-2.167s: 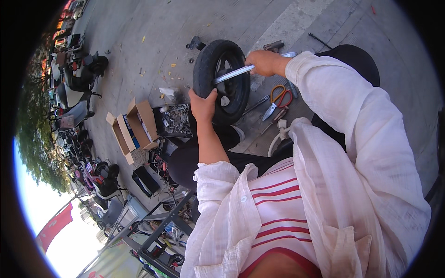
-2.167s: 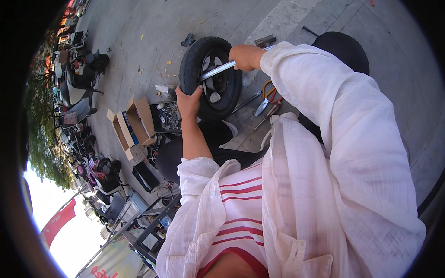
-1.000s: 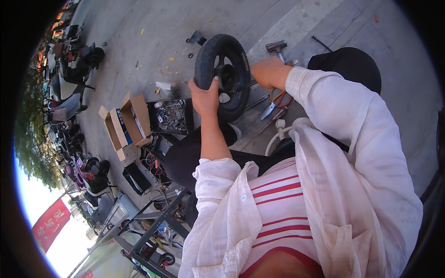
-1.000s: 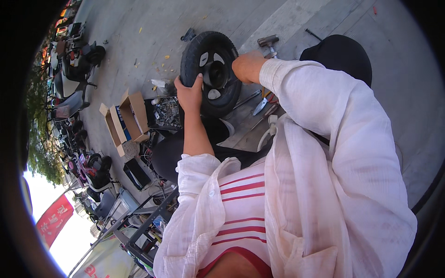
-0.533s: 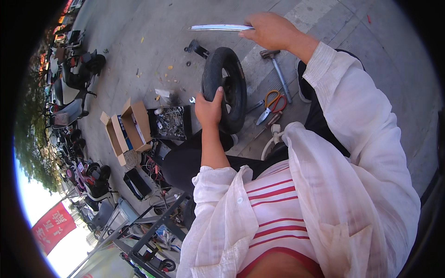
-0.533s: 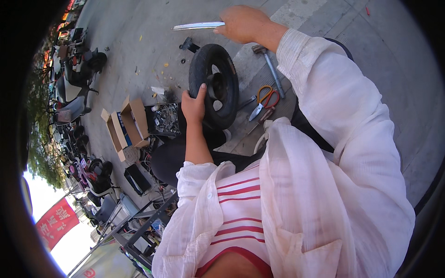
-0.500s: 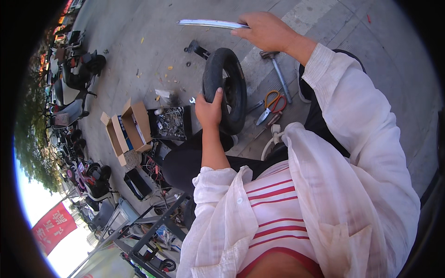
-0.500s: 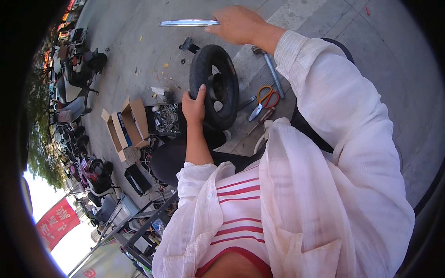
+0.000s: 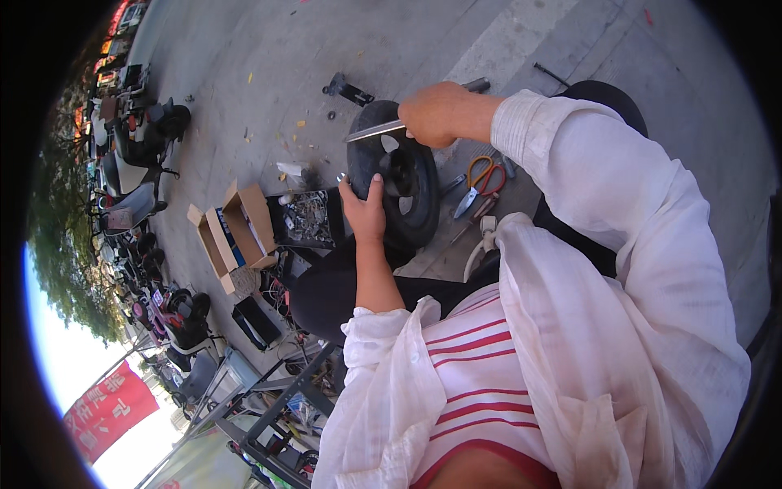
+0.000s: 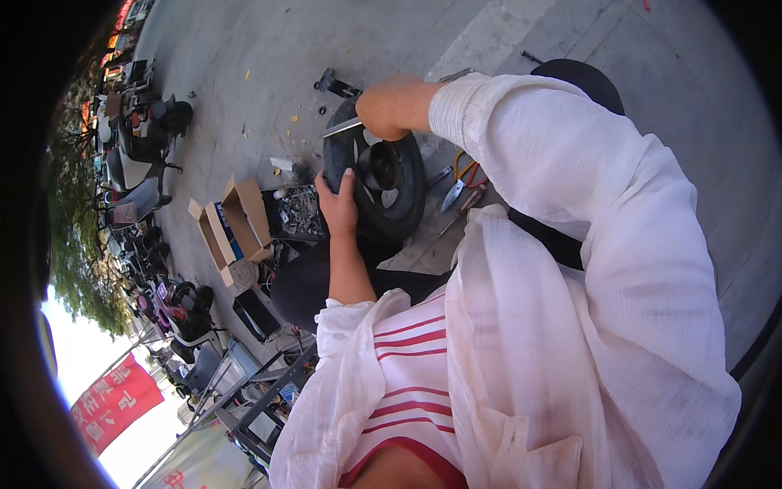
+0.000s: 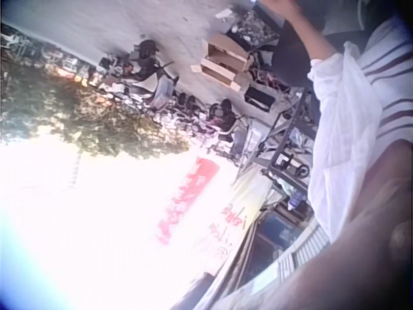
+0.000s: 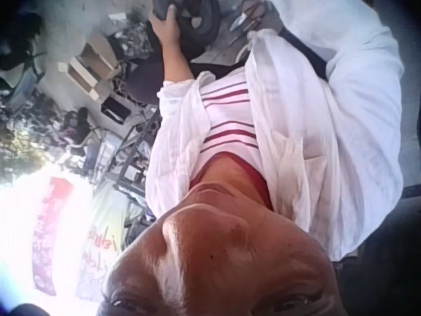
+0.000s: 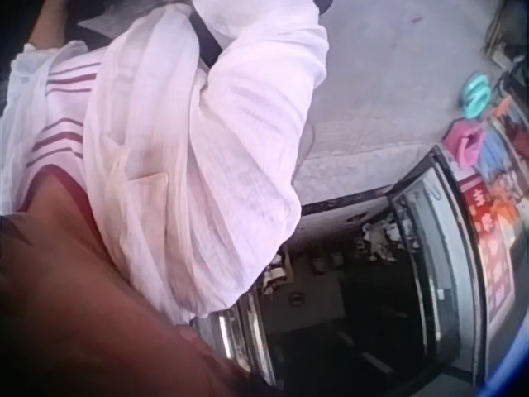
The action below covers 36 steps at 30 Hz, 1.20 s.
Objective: The person sits on the ground and uses a metal tire lever to pry a tire off its rim. They repeatedly insert the lever between the tire bead and rim, rotate the tire, and work around the circumference to loosen the bead.
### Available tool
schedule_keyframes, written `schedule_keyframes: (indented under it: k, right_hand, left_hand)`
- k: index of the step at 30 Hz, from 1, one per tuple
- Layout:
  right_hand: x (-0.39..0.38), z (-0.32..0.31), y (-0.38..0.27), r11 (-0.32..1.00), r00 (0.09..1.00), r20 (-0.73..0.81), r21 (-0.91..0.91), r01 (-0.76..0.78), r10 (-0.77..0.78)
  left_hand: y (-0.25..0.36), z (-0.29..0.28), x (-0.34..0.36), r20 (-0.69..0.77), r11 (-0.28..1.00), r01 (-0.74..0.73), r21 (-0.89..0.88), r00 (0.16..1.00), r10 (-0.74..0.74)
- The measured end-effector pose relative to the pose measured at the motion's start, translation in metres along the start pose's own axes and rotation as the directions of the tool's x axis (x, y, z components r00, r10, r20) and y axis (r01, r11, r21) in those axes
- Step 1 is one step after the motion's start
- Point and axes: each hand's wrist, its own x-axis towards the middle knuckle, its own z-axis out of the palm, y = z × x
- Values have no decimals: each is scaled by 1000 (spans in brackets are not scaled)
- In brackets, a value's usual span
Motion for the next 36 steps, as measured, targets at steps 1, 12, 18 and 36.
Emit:
schedule_keyframes:
  k: [1, 12, 18, 36]
  right_hand:
    - [-3, -12, 3, 996, 995, -88, 77, -37, 44]
    - [-1, -11, 9, 948, 813, -580, 283, 147, 47]
    - [-14, -22, 0, 986, 992, -122, -157, -51, 32]
    - [-10, -31, 12, 983, 923, -364, -82, -164, 124]
  left_hand:
    - [0, 1, 1, 17, 1000, 3, -5, 1000, -2]
    - [6, -2, 0, 113, 997, 65, -37, 992, -61]
    - [7, 5, -2, 76, 997, 57, -49, 996, -53]
    - [3, 11, -3, 65, 998, 59, 8, 996, -60]
